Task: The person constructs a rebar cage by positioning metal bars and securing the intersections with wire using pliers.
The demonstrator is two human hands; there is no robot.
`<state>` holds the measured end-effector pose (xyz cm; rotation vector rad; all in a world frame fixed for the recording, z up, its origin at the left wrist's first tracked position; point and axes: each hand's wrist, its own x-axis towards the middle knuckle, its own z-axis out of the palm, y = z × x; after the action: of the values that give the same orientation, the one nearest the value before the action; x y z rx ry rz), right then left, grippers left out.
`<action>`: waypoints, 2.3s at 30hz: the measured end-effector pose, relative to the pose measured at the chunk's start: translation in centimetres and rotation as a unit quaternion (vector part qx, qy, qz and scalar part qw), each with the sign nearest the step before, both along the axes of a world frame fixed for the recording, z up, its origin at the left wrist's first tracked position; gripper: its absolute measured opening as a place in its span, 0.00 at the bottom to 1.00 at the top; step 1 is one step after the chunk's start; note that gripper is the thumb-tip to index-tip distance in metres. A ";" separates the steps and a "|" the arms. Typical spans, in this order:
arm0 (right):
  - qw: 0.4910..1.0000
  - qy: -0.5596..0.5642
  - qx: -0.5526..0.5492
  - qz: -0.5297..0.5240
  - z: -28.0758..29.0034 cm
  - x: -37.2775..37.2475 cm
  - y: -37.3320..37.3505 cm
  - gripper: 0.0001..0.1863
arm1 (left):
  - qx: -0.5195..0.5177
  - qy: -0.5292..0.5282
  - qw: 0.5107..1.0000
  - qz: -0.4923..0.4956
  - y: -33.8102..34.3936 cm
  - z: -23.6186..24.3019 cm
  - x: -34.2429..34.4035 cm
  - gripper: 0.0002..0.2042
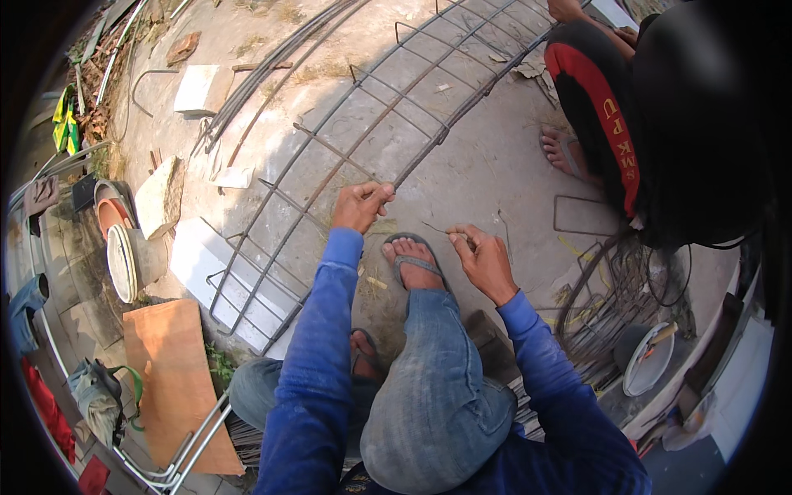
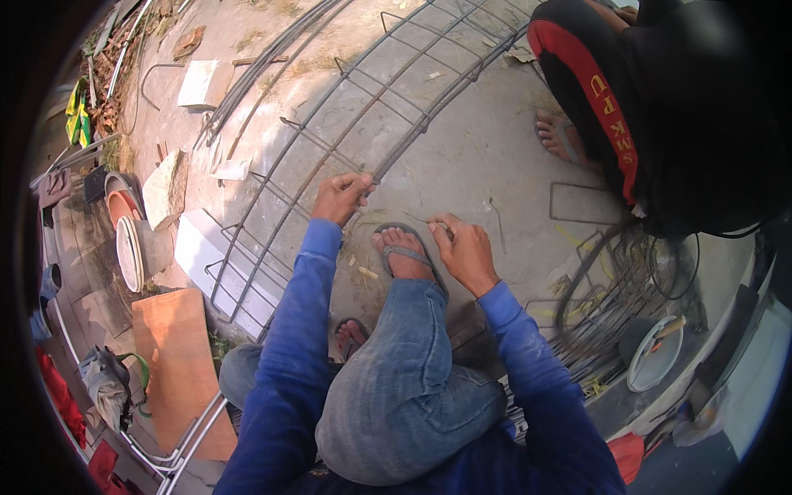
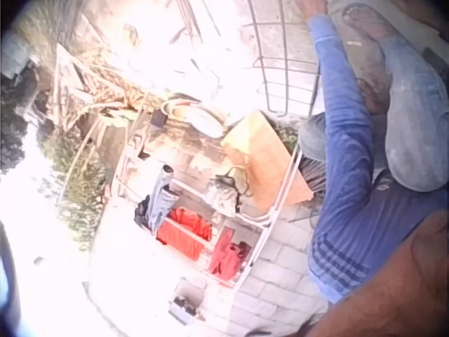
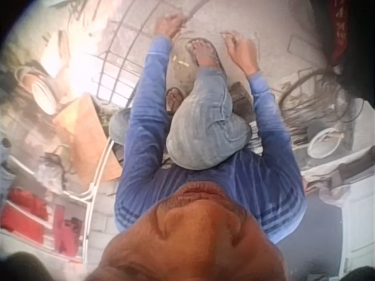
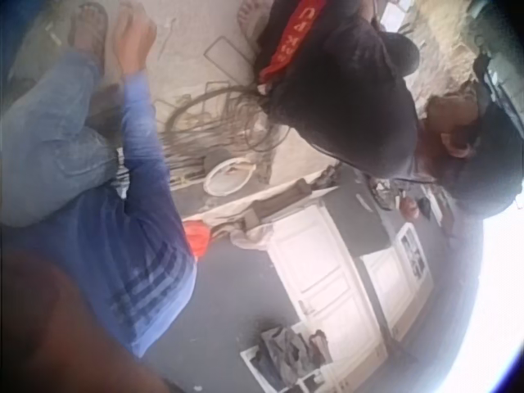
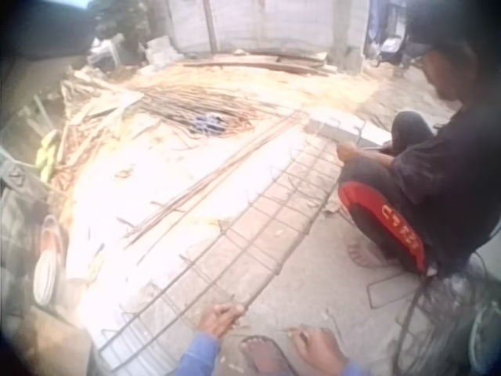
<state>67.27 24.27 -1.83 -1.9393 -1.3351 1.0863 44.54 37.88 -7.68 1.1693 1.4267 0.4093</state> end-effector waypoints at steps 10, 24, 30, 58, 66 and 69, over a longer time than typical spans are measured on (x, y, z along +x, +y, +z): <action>0.885 -0.328 0.173 0.281 5.7 -6.1 14.1 0.08 | -0.049 -0.016 0.998 -0.030 0.6 0.5 -3.5 0.18; 0.657 -0.418 0.132 0.613 2.3 -16.5 21.9 0.08 | -0.089 -0.056 0.994 0.002 0.0 0.2 -5.8 0.18; 0.696 -0.395 0.029 0.599 2.1 -16.3 21.5 0.16 | -0.070 -0.066 0.995 -0.003 0.1 -0.6 -6.1 0.17; 0.993 -0.096 0.017 0.069 5.1 -9.4 10.3 0.16 | -0.127 -0.100 0.986 -0.036 0.6 2.2 -4.5 0.13; 0.885 0.399 -0.182 -0.158 5.8 -7.1 7.2 0.19 | -0.084 -0.089 0.992 -0.045 1.0 8.9 -2.4 0.19; 0.881 0.406 -0.217 -0.110 6.2 -6.6 7.7 0.22 | -0.096 -0.073 0.991 -0.056 0.6 9.3 -2.7 0.19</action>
<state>60.63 31.96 4.32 -1.5278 -0.4201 1.8984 41.86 38.45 1.60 1.0367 1.2376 0.2666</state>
